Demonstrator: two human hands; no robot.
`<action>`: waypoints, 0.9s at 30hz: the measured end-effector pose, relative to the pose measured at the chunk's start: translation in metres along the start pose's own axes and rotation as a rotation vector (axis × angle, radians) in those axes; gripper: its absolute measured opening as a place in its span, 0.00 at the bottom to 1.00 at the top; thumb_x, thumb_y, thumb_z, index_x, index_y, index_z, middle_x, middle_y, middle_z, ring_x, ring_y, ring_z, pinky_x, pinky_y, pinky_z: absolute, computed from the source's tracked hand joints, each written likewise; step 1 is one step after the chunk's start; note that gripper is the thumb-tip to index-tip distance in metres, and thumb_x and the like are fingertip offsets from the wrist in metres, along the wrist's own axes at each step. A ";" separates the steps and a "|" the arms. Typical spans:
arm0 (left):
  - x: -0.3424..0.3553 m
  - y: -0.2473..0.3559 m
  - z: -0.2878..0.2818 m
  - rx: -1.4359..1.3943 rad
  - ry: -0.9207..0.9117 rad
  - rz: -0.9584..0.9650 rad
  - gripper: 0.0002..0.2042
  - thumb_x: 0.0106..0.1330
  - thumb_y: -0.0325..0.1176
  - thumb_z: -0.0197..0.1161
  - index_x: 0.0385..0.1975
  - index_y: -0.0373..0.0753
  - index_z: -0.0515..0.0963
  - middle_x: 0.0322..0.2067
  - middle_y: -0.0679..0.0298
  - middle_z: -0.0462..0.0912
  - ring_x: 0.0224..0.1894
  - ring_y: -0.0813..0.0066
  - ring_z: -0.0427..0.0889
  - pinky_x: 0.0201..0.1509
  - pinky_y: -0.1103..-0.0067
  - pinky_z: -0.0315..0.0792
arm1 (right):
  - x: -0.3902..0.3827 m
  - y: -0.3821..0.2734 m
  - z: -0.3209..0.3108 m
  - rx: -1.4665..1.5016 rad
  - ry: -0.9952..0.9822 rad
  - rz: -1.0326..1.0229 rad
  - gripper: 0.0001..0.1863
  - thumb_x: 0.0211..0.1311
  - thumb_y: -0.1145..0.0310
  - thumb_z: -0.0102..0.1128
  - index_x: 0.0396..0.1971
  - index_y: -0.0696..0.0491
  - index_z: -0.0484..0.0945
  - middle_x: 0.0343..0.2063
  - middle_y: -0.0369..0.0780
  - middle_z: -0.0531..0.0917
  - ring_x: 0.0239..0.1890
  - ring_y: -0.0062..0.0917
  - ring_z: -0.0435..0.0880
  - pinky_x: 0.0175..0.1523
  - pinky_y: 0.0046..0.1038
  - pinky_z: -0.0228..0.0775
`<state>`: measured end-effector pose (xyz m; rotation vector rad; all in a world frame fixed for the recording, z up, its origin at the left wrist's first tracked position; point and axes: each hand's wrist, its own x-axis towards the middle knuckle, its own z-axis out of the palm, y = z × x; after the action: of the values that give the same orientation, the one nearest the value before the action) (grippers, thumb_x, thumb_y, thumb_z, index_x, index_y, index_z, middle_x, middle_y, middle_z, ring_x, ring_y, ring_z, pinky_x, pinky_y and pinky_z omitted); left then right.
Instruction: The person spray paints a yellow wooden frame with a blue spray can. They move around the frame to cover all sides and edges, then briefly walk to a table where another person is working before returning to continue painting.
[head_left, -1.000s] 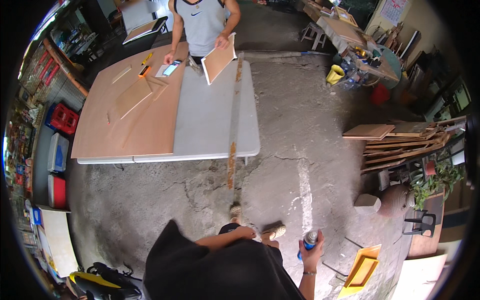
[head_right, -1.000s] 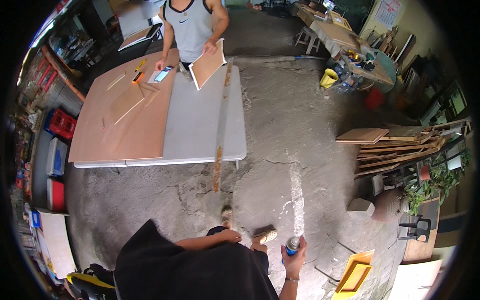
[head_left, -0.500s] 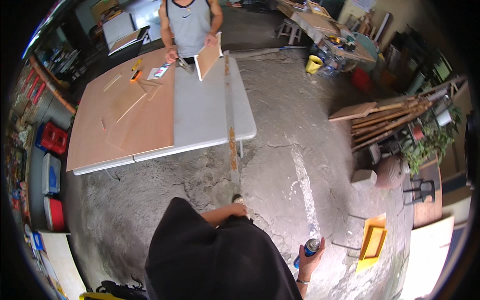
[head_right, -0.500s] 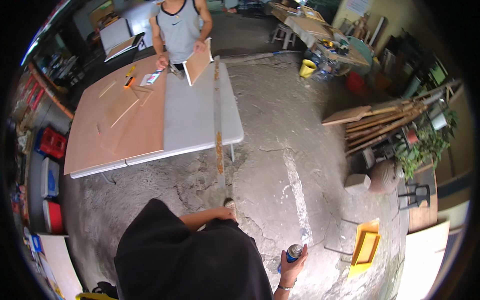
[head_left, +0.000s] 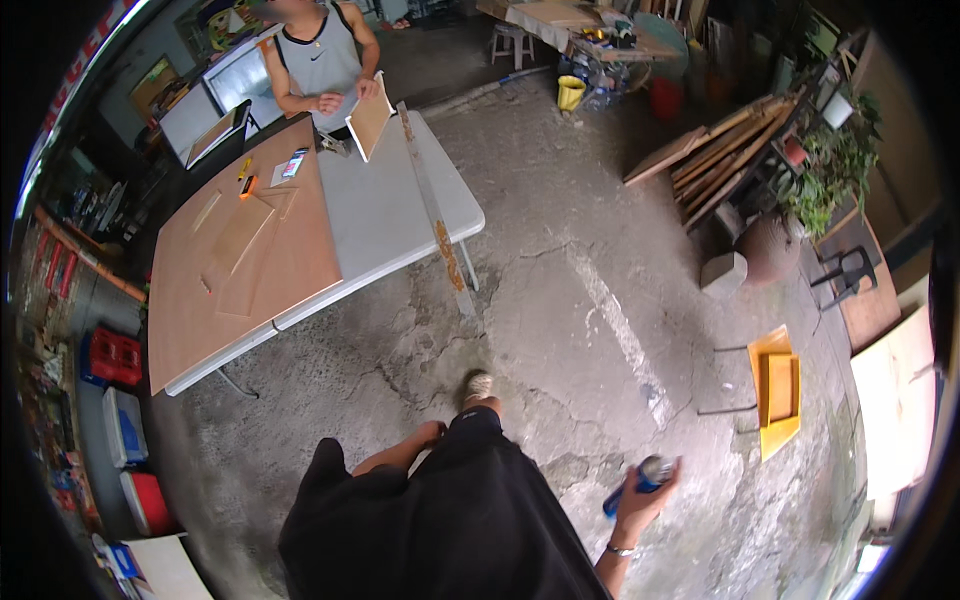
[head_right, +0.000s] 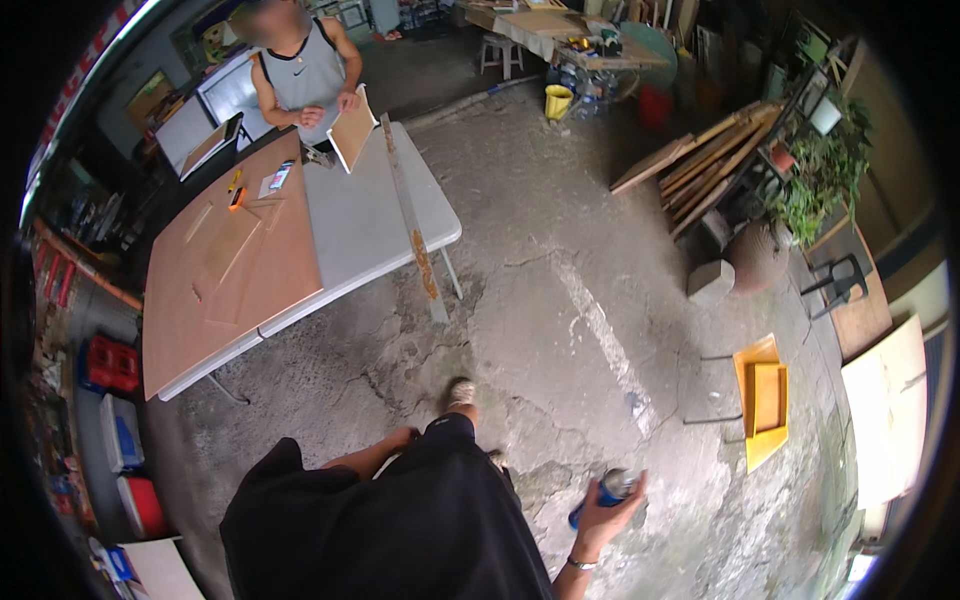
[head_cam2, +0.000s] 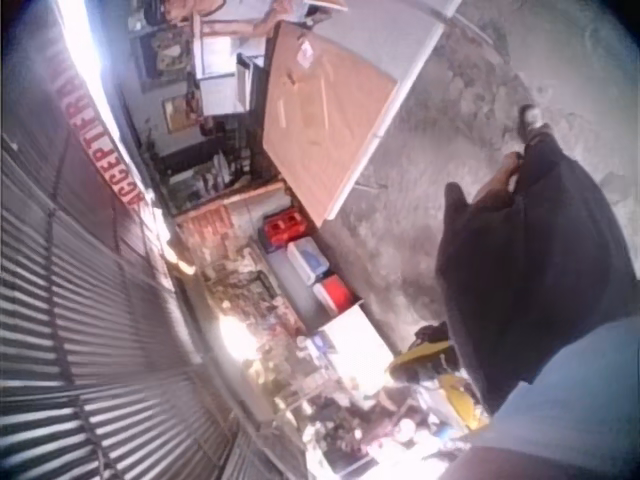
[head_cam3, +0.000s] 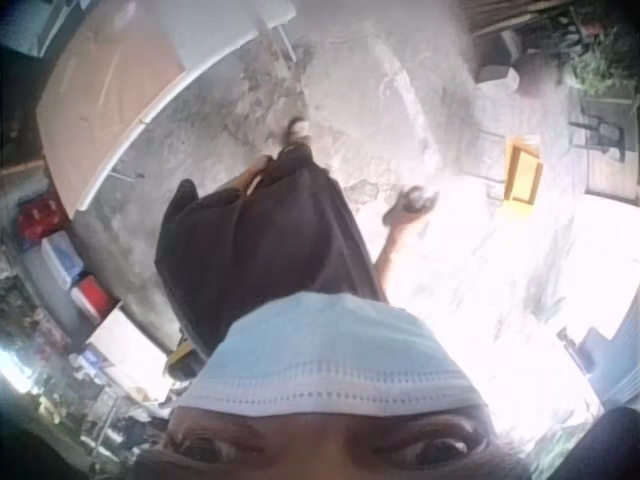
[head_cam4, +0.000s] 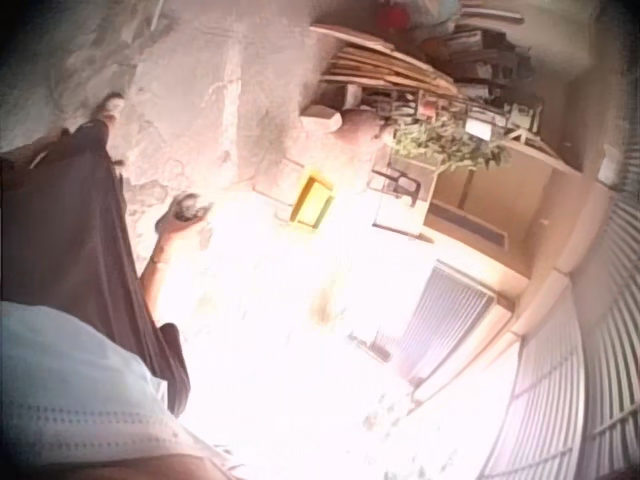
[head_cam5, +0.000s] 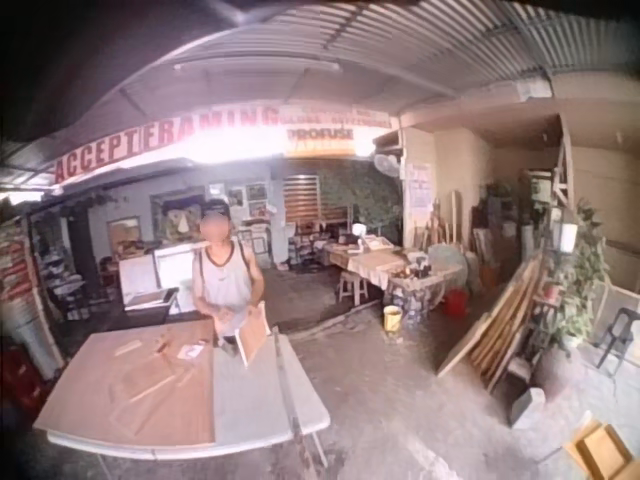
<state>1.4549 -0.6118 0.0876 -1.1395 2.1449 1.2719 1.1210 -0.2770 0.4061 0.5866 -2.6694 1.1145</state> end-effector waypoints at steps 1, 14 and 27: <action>-0.006 -0.007 -0.008 -0.026 0.041 -0.102 0.19 0.67 0.45 0.63 0.41 0.33 0.86 0.44 0.43 0.87 0.49 0.46 0.86 0.53 0.56 0.77 | 0.011 -0.025 -0.005 0.012 0.123 -0.017 0.51 0.53 0.67 0.79 0.73 0.62 0.57 0.70 0.54 0.67 0.66 0.47 0.75 0.69 0.43 0.69; 0.035 0.051 -0.070 -0.208 0.503 0.317 0.20 0.77 0.46 0.52 0.36 0.35 0.82 0.38 0.45 0.86 0.42 0.43 0.85 0.48 0.55 0.75 | -0.001 0.062 -0.004 1.350 0.545 0.769 0.28 0.74 0.42 0.52 0.53 0.54 0.74 0.50 0.45 0.83 0.50 0.40 0.85 0.56 0.46 0.82; 0.007 0.192 -0.219 -0.121 -0.191 0.710 0.13 0.74 0.40 0.62 0.35 0.36 0.84 0.26 0.58 0.86 0.27 0.70 0.82 0.33 0.73 0.71 | -0.071 -0.126 0.115 1.546 0.697 0.912 0.29 0.67 0.48 0.67 0.59 0.43 0.65 0.46 0.47 0.82 0.41 0.40 0.86 0.46 0.45 0.84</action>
<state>1.3107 -0.7539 0.2967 -0.2484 2.4307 1.7279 1.2366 -0.4193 0.3838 -0.8746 -0.9632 2.7602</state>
